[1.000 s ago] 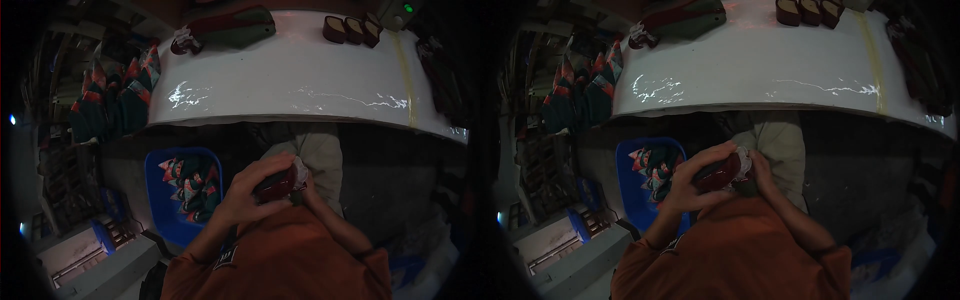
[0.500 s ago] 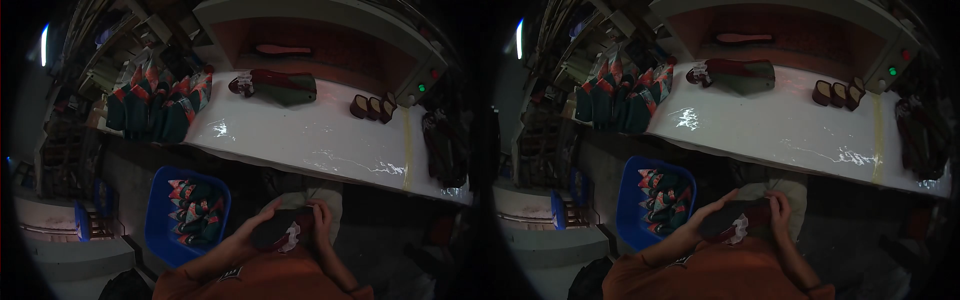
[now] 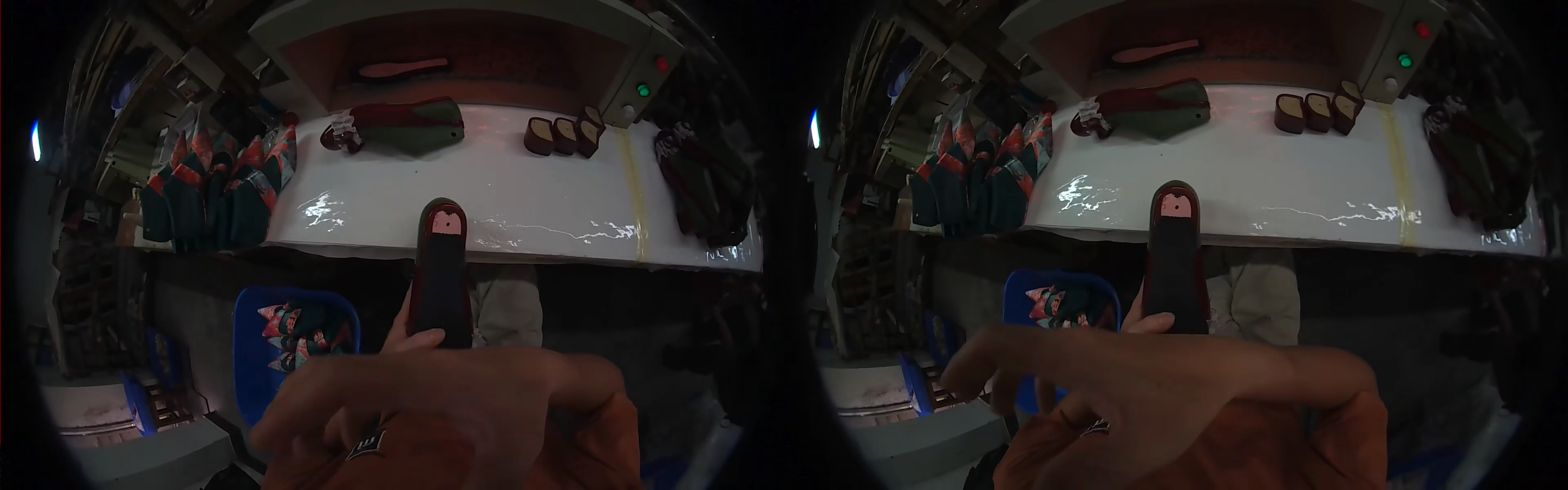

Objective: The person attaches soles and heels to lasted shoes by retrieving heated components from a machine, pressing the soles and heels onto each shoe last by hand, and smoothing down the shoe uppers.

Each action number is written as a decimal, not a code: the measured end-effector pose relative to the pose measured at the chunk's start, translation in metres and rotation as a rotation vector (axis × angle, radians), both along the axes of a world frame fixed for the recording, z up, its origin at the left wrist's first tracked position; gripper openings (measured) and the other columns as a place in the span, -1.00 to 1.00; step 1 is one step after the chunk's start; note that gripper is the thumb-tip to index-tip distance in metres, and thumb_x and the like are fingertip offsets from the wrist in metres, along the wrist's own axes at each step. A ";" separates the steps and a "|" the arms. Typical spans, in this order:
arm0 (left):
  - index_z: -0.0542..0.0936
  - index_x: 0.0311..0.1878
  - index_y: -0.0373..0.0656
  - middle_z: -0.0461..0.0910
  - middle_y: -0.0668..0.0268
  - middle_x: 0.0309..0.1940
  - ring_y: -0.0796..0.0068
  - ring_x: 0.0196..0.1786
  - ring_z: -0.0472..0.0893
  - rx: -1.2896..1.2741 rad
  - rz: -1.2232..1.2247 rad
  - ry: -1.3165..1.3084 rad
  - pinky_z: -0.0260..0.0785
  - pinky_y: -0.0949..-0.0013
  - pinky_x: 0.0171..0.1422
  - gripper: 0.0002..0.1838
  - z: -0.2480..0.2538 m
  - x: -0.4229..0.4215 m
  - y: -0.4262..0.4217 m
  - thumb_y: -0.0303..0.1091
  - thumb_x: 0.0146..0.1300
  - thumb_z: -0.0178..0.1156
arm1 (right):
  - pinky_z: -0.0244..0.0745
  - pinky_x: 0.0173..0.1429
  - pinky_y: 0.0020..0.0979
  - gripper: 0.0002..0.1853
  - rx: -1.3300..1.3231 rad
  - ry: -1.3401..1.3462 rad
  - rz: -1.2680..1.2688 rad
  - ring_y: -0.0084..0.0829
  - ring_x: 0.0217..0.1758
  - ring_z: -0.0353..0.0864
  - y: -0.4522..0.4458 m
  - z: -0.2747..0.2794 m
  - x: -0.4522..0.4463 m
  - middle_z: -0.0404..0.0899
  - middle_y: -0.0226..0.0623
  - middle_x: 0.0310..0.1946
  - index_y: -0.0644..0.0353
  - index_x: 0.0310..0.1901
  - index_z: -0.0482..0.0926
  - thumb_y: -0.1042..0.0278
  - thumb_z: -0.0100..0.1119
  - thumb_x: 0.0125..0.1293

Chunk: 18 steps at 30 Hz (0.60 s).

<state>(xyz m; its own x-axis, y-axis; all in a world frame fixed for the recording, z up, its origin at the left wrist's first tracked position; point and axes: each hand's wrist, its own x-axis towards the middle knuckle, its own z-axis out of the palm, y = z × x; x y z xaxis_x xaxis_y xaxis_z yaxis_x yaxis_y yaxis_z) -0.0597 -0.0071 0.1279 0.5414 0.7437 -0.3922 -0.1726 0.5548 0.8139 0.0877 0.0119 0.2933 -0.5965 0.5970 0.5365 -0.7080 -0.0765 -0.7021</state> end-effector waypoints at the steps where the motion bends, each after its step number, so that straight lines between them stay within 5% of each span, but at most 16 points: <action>1: 0.04 0.55 -0.09 0.36 0.10 0.33 0.23 0.34 0.45 -0.041 0.026 -0.074 0.34 0.15 0.40 0.03 0.001 0.004 0.003 -0.36 0.00 0.34 | 0.53 0.06 -0.30 -0.38 -0.015 0.001 -0.013 -0.25 0.03 0.60 -0.002 0.000 0.002 0.56 -0.05 0.04 0.33 0.19 0.42 0.16 0.36 0.18; 13: 0.08 0.52 -0.19 0.42 0.02 0.25 0.13 0.25 0.54 -0.077 0.086 -0.115 0.41 0.08 0.34 -0.03 0.004 0.013 -0.010 -0.26 0.00 0.26 | 0.46 0.19 -0.24 -0.18 -0.045 0.048 0.153 -0.15 0.17 0.50 0.013 0.009 -0.029 0.50 0.05 0.13 0.45 0.23 0.35 0.00 0.43 0.09; 16: -0.01 0.55 -0.13 0.34 0.08 0.33 0.16 0.34 0.44 -0.166 0.075 -0.172 0.33 0.09 0.42 0.08 -0.010 0.008 -0.008 -0.31 -0.07 0.33 | 0.45 0.23 -0.22 -0.13 -0.008 0.050 0.212 -0.13 0.21 0.48 0.013 0.013 -0.040 0.48 0.08 0.15 0.48 0.24 0.33 -0.04 0.45 0.07; 18: 0.07 0.52 -0.18 0.43 0.01 0.24 0.11 0.20 0.56 -0.034 0.104 -0.083 0.44 0.11 0.30 -0.04 -0.017 0.009 -0.011 -0.27 0.00 0.23 | 0.44 0.25 -0.21 -0.09 0.010 0.059 0.263 -0.11 0.23 0.47 0.014 0.014 -0.039 0.47 0.10 0.16 0.50 0.25 0.32 -0.07 0.46 0.06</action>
<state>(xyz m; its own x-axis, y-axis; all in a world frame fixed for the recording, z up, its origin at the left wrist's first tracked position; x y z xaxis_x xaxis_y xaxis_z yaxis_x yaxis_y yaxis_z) -0.0507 -0.0183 0.1112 0.4935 0.7847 -0.3752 -0.2966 0.5573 0.7755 0.0484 0.0254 0.3069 -0.6981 0.4201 0.5797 -0.7042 -0.2570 -0.6618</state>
